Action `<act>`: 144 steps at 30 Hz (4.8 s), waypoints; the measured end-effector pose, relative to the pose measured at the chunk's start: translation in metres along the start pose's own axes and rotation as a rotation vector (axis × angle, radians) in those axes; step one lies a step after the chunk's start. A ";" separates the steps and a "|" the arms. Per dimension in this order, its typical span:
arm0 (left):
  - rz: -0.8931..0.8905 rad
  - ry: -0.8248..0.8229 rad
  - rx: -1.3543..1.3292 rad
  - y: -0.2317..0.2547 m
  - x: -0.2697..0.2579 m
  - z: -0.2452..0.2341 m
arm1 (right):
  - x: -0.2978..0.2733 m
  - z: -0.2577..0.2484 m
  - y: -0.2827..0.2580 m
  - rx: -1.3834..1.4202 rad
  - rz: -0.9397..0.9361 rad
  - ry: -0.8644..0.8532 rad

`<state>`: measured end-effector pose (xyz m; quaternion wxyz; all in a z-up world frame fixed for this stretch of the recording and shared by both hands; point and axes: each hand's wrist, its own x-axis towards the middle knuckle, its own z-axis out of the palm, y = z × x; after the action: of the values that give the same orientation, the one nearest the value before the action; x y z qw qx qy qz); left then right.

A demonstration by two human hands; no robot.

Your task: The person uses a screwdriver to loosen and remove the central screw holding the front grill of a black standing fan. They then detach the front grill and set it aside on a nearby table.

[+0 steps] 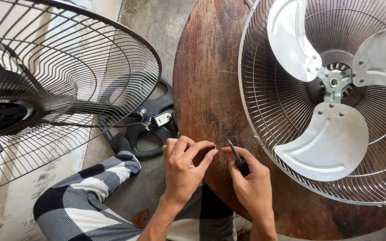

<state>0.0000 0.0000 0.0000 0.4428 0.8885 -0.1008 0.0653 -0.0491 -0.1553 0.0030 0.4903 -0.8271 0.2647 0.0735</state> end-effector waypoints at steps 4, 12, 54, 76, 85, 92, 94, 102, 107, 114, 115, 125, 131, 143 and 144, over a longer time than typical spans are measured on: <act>-0.019 0.002 -0.020 0.000 0.003 -0.002 | 0.002 0.002 -0.013 -0.010 -0.169 0.041; -0.043 -0.018 -0.045 0.001 0.006 -0.003 | 0.002 0.003 -0.017 -0.055 -0.232 0.059; 0.007 0.198 -0.171 -0.023 -0.040 -0.082 | -0.068 0.037 -0.062 0.087 -0.259 -0.011; -0.169 0.476 -0.272 -0.079 -0.079 -0.182 | -0.114 0.140 -0.116 0.222 -0.349 -0.493; -0.210 0.520 -0.284 -0.099 -0.076 -0.197 | -0.106 0.165 -0.129 0.252 -0.368 -0.536; -0.223 0.531 -0.298 -0.113 -0.070 -0.206 | -0.096 0.184 -0.143 0.299 -0.365 -0.558; -0.226 0.532 -0.303 -0.117 -0.069 -0.206 | -0.092 0.189 -0.145 0.294 -0.369 -0.560; -0.197 0.528 -0.318 -0.123 -0.054 -0.211 | -0.075 0.211 -0.152 0.309 -0.398 -0.581; -0.206 0.519 -0.359 -0.124 -0.040 -0.212 | -0.065 0.223 -0.156 0.340 -0.393 -0.604; -0.228 0.532 -0.391 -0.130 -0.027 -0.210 | -0.059 0.231 -0.161 0.367 -0.383 -0.605; -0.233 0.530 -0.402 -0.131 -0.026 -0.210 | -0.059 0.231 -0.162 0.375 -0.374 -0.607; -0.296 0.505 -0.507 -0.136 -0.016 -0.212 | -0.051 0.238 -0.166 0.413 -0.371 -0.624; -0.291 0.526 -0.520 -0.139 -0.011 -0.213 | -0.049 0.240 -0.164 0.408 -0.353 -0.628; -0.336 0.493 -0.558 -0.138 -0.010 -0.214 | -0.045 0.239 -0.162 0.470 -0.319 -0.635; -0.334 0.495 -0.549 -0.139 -0.010 -0.214 | -0.045 0.240 -0.162 0.475 -0.318 -0.640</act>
<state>0.0176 0.2537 0.0190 0.6792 0.6987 0.1411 0.1751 0.0283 0.1264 0.0239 0.7296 -0.6574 -0.0218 0.1870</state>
